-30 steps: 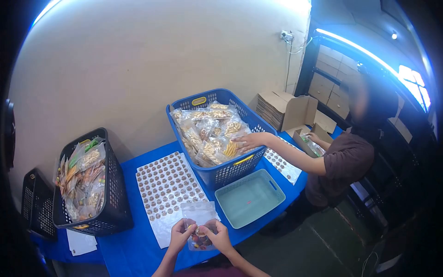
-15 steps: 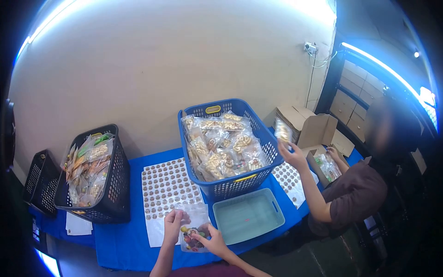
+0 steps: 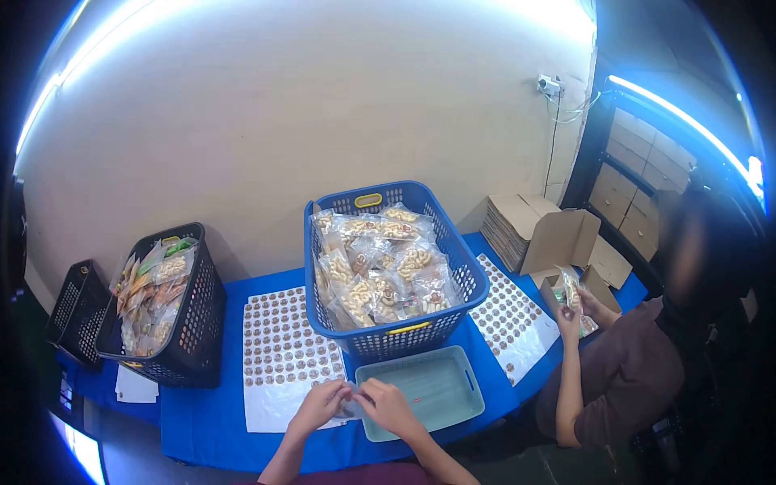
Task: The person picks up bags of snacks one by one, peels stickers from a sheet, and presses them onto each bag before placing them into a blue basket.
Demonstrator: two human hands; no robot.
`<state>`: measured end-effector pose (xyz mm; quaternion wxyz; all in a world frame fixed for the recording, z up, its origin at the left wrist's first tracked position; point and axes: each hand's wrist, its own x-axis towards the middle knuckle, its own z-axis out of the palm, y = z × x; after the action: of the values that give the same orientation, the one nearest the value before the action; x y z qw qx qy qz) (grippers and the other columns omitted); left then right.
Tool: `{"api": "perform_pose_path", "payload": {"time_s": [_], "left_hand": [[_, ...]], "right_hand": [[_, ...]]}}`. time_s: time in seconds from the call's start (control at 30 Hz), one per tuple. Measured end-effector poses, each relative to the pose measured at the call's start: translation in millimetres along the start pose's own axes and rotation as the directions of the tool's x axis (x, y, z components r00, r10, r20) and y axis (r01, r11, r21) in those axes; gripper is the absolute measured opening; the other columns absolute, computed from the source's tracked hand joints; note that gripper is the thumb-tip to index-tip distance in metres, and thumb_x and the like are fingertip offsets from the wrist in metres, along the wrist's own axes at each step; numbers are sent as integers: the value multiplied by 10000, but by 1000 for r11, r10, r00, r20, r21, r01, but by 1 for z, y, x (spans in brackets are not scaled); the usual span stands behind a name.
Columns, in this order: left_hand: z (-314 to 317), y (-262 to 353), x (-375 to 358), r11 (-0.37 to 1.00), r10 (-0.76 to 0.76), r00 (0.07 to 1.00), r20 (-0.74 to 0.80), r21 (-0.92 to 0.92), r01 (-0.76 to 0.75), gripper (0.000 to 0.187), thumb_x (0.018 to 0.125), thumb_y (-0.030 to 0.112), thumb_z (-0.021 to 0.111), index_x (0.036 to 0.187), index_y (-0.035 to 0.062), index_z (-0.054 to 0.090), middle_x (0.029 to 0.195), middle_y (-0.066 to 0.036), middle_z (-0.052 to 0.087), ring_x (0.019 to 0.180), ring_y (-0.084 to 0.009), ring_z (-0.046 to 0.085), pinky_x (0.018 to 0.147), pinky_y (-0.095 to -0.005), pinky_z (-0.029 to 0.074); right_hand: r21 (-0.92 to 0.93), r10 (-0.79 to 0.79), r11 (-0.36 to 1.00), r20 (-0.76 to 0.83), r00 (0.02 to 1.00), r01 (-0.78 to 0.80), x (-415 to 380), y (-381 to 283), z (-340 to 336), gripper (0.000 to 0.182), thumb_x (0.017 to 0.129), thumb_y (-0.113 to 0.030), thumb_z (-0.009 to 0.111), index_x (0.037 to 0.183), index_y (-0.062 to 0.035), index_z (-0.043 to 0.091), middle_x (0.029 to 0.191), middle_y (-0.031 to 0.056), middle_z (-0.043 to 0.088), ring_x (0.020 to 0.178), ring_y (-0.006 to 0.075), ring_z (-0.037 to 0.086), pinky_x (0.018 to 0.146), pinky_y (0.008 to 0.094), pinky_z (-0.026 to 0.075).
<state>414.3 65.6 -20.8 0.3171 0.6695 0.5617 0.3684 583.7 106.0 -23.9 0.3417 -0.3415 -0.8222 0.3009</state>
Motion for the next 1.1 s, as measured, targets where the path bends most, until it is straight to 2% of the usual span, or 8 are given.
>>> {"api": "perform_pose_path", "payload": {"time_s": [0.17, 0.37, 0.53, 0.6, 0.7, 0.9, 1.0, 1.1], "left_hand": [[16, -6, 2, 966, -57, 982, -179, -257, 9, 137, 799, 126, 566, 800, -9, 591, 726, -97, 597, 660, -187, 560, 622, -284, 433], [17, 10, 11, 910, -227, 856, -465, -414, 17, 136, 815, 116, 568, 800, -17, 593, 718, -60, 595, 670, -115, 541, 621, -248, 431], [-1, 8, 17, 981, -87, 684, -724, -180, -65, 149, 843, 120, 532, 763, -5, 556, 718, -47, 561, 707, -107, 499, 665, -244, 395], [-10, 4, 21, 985, -15, 438, -899, -89, -148, 170, 872, 143, 487, 766, 12, 516, 711, -32, 514, 699, -113, 468, 673, -246, 381], [-80, -10, 6, 956, -128, 353, -927, -209, -204, 217, 921, 147, 387, 738, 48, 448, 652, 19, 392, 617, -49, 355, 580, -191, 317], [-53, 0, 8, 940, -218, 729, -649, -340, -22, 226, 899, 232, 452, 807, 41, 531, 687, 11, 466, 641, -69, 406, 594, -213, 360], [-2, -3, 28, 964, -147, 948, -284, -257, 72, 188, 885, 191, 465, 904, 33, 564, 791, -12, 540, 709, -74, 467, 647, -225, 399], [34, 11, 40, 889, -24, 993, 119, -452, 76, 213, 886, 178, 461, 1000, 19, 547, 932, -15, 552, 858, -88, 492, 749, -229, 405]], "right_hand": [[221, 34, 975, -95, 995, -12, -4, -5, 13, 135, 722, -97, 600, 712, 14, 525, 616, 89, 487, 523, 200, 492, 491, 297, 386], [137, 44, 990, -51, 998, -36, 8, -19, 0, 144, 741, -138, 568, 710, -6, 523, 635, 114, 491, 569, 271, 512, 528, 353, 400], [116, -123, 985, -34, 992, 126, 15, -34, 2, 125, 752, -130, 552, 707, -15, 529, 644, 116, 497, 589, 294, 520, 566, 373, 406], [149, -171, 976, 49, 984, 162, 13, -35, 2, 127, 765, -131, 547, 715, -15, 533, 652, 116, 504, 594, 293, 523, 576, 367, 408], [456, -227, 885, 245, 942, 95, -24, -13, 19, 137, 782, -147, 549, 751, -15, 551, 671, 123, 513, 602, 282, 527, 586, 344, 420], [358, 153, 917, 90, 984, -175, -40, 17, -18, 138, 753, -143, 604, 858, -55, 590, 850, 101, 545, 753, 247, 532, 674, 317, 424], [64, -111, 989, -249, 962, 131, -15, -17, -36, 155, 724, -154, 630, 866, -100, 600, 993, 73, 514, 939, 247, 470, 791, 363, 366], [-149, -297, 948, -93, 950, 282, -14, -18, -37, 150, 712, -161, 631, 858, -140, 604, 1064, 51, 472, 1037, 250, 399, 854, 385, 281]]}}
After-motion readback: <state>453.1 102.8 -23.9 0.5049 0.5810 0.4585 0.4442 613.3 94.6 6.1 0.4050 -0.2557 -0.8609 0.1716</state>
